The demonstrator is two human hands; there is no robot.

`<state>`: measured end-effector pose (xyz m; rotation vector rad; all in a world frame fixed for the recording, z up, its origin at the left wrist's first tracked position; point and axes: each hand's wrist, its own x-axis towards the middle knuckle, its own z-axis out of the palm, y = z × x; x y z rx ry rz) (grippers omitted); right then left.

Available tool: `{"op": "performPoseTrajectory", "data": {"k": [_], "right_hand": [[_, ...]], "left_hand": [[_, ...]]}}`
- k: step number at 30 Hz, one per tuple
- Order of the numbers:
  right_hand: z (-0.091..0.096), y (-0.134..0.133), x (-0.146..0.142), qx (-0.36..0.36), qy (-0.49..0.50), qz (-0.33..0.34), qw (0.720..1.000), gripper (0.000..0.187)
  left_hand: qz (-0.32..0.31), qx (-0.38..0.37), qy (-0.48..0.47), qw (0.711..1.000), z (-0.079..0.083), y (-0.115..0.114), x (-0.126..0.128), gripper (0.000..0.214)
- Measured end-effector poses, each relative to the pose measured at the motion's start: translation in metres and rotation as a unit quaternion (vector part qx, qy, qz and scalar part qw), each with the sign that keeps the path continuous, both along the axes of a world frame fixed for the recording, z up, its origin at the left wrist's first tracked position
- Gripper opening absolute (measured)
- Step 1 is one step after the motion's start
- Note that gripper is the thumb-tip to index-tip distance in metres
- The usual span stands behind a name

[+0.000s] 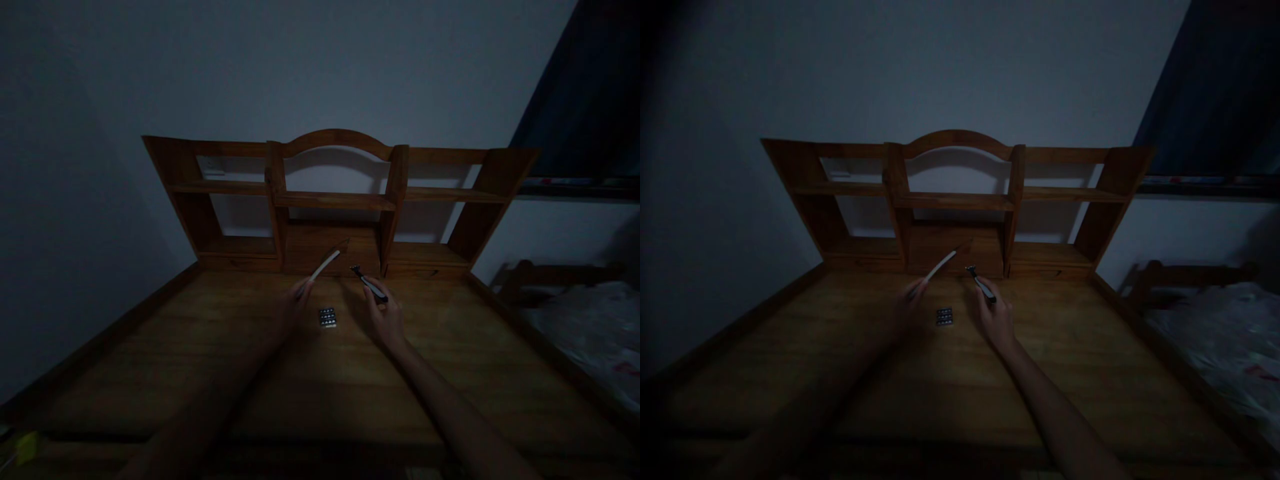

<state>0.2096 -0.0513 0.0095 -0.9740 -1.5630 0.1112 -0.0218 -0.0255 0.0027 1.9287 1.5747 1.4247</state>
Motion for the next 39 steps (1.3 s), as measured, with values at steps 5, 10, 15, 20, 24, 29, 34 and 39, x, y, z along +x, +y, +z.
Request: {"op": "performPoseTrajectory", "data": {"k": [5,10,15,20,24,29,34,39], "right_hand": [[0.0,0.0,0.002,-0.006,-0.004,-0.001,1.0,0.027],[0.004,-0.004,0.002,-0.018,0.007,0.013,1.0,0.027],[0.005,-0.004,0.002,-0.012,0.017,0.014,1.0,0.026],[0.001,-0.002,0.001,-0.015,0.037,0.015,0.999,0.025],[0.003,-0.004,0.001,-0.023,0.051,0.019,0.998,0.026],[0.008,-0.007,0.0,-0.018,0.069,0.018,0.997,0.024],[0.006,-0.005,-0.008,-0.069,0.134,0.031,0.988,0.025],[-0.006,0.016,0.0,-0.202,0.454,0.185,0.848,0.025]], "left_hand": [[-0.098,-0.004,-0.022,0.995,-0.004,-0.003,0.008,0.042],[-0.037,-0.012,0.005,0.999,-0.004,0.003,0.004,0.042],[-0.047,0.028,-0.024,0.998,-0.003,0.002,0.001,0.039],[-0.082,-0.015,0.012,0.996,-0.007,0.0,0.009,0.04],[-0.043,-0.016,-0.023,0.999,-0.004,0.004,0.002,0.041],[-0.085,0.012,-0.035,0.996,0.0,-0.002,0.004,0.041],[-0.066,-0.026,0.046,0.996,-0.008,-0.001,0.011,0.045],[-0.002,-0.028,0.03,0.999,-0.01,0.009,0.001,0.046]]}}
